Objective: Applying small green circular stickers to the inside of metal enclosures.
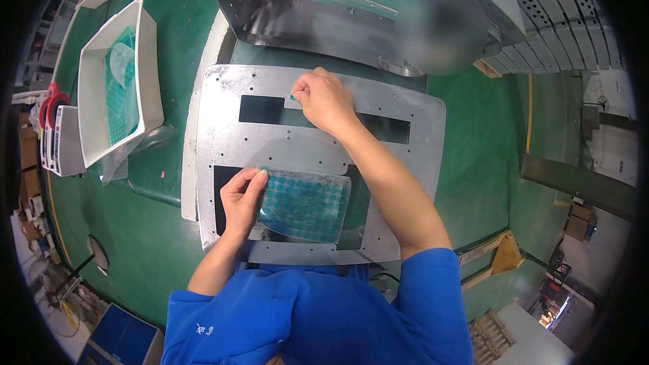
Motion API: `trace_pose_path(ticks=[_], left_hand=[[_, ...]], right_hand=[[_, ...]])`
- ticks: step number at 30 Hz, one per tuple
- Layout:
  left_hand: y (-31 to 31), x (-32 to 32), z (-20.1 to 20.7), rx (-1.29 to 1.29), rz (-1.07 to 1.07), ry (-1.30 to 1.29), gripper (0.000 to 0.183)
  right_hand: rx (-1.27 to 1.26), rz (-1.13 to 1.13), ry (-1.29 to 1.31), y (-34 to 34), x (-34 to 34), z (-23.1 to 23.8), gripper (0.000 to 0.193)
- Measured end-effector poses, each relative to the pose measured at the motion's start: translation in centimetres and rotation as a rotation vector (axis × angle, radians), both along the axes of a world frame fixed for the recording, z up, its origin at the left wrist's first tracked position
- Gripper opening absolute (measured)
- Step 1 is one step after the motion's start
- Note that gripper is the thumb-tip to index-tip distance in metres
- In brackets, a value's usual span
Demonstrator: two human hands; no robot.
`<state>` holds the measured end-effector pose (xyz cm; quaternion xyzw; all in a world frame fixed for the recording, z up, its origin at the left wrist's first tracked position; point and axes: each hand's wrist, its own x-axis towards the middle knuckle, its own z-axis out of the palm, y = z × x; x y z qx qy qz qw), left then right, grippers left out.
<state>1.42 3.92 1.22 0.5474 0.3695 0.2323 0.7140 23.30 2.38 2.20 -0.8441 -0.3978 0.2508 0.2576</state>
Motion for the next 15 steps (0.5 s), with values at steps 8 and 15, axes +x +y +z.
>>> trace_pose_path(ticks=[8,15], left_hand=[[0.1,0.0,-0.1,0.000,0.000,-0.007,0.011],[0.0,-0.2,0.2,-0.009,-0.001,-0.010,0.011]], right_hand=[[0.065,0.001,-0.116,0.0,-0.2,-0.6,0.005],[0.121,0.008,-0.226,-0.1,-0.6,-1.1,0.006]])
